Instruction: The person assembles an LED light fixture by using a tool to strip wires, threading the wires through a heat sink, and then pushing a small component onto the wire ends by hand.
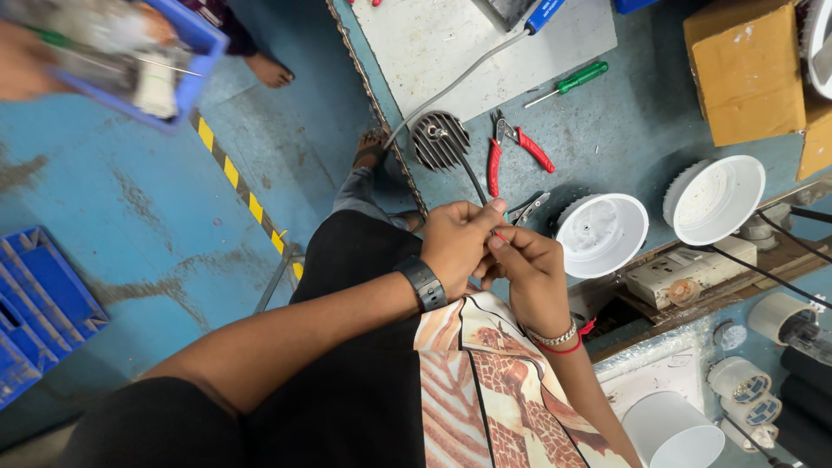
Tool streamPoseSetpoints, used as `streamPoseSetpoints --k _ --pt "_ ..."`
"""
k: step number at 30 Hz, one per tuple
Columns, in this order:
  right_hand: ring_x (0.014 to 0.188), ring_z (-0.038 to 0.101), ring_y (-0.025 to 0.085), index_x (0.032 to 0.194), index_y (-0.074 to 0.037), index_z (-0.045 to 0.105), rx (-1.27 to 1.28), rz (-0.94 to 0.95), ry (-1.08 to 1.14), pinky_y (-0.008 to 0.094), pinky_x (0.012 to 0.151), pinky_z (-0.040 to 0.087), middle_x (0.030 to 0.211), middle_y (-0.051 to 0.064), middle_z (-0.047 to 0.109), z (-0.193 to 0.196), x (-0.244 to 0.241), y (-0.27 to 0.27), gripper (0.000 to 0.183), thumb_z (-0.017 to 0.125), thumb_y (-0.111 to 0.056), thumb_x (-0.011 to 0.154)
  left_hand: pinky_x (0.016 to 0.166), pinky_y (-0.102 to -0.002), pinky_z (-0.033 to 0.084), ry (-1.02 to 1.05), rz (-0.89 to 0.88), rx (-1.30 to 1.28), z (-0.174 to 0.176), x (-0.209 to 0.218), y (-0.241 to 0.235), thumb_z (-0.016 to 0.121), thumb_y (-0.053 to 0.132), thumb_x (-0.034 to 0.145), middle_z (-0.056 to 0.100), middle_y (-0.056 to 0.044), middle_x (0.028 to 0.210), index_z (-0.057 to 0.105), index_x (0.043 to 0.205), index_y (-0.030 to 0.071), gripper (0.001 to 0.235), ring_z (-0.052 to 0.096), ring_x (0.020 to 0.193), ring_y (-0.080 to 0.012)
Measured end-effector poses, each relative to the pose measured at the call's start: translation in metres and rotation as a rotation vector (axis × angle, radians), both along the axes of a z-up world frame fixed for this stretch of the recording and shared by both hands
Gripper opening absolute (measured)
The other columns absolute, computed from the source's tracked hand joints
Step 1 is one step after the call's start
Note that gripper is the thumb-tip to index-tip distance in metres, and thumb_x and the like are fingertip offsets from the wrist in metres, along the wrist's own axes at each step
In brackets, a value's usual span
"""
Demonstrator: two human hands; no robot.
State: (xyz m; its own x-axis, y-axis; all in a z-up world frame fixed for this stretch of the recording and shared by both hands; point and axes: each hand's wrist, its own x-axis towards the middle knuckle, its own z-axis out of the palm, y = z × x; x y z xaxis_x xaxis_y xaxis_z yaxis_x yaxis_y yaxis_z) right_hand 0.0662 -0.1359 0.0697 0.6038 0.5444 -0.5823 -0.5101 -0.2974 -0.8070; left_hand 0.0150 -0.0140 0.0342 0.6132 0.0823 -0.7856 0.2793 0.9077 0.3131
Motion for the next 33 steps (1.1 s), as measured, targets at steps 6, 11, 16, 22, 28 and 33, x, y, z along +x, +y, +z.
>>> streamPoseSetpoints --k 6,11,16,22,28,33 --pt "0.071 0.068 0.014 0.103 0.01 0.069 -0.06 -0.007 -0.037 0.03 0.061 0.059 0.089 0.012 0.072 0.001 -0.003 0.009 0.023 0.054 -0.007 0.105 0.029 -0.029 0.032 0.048 -0.015 0.115 -0.002 0.001 -0.001 0.069 0.028 0.097 0.062 -0.006 0.065 0.056 0.079 0.002 0.034 0.049 0.042 -0.009" --pt "0.081 0.07 0.015 0.109 0.011 0.068 0.022 -0.004 0.045 0.032 0.074 0.061 0.098 0.013 0.073 -0.008 0.0 0.003 0.022 0.054 -0.006 0.106 0.039 -0.028 0.049 0.039 0.003 0.001 -0.001 0.002 0.001 0.065 0.03 0.096 0.068 -0.005 0.073 0.061 0.083 0.002 0.031 0.062 0.056 -0.0101" --pt "0.085 0.071 0.016 0.108 0.009 0.069 0.026 -0.041 -0.249 0.033 0.078 0.061 0.1 0.013 0.073 -0.004 -0.005 0.0 0.019 0.058 -0.006 0.106 0.046 -0.025 0.044 -0.099 0.086 -0.043 -0.011 -0.002 -0.002 0.066 0.03 0.098 0.066 -0.007 0.071 0.064 0.084 0.001 0.032 0.059 0.056 -0.012" --pt "0.084 0.07 0.016 0.103 0.007 0.07 -0.141 -0.083 -0.752 0.028 0.075 0.058 0.105 0.012 0.073 0.019 0.004 0.017 0.008 0.066 -0.001 0.101 0.061 -0.031 0.045 -0.114 -0.039 0.694 0.0 0.003 0.015 0.075 0.025 0.097 0.066 -0.009 0.078 0.065 0.082 0.0 0.03 0.057 0.067 -0.014" --pt "0.088 0.07 0.015 0.102 0.007 0.07 -0.162 0.021 -1.009 0.027 0.078 0.055 0.101 0.013 0.073 0.034 0.019 0.028 0.01 0.071 -0.001 0.096 0.1 -0.047 0.044 -0.556 -0.144 1.572 0.037 0.013 0.063 0.066 0.007 0.084 0.07 -0.011 0.109 0.07 0.111 0.006 0.027 0.063 0.108 -0.0336" --pt "0.081 0.066 0.017 0.105 0.008 0.071 0.053 -0.291 -0.543 0.028 0.074 0.054 0.095 0.015 0.073 0.001 0.021 0.025 0.012 0.068 -0.003 0.102 0.099 -0.046 0.046 -0.678 -0.296 1.509 0.026 0.019 0.071 0.065 0.006 0.09 0.073 -0.008 0.099 0.072 0.103 0.009 0.015 0.067 0.101 -0.0308"
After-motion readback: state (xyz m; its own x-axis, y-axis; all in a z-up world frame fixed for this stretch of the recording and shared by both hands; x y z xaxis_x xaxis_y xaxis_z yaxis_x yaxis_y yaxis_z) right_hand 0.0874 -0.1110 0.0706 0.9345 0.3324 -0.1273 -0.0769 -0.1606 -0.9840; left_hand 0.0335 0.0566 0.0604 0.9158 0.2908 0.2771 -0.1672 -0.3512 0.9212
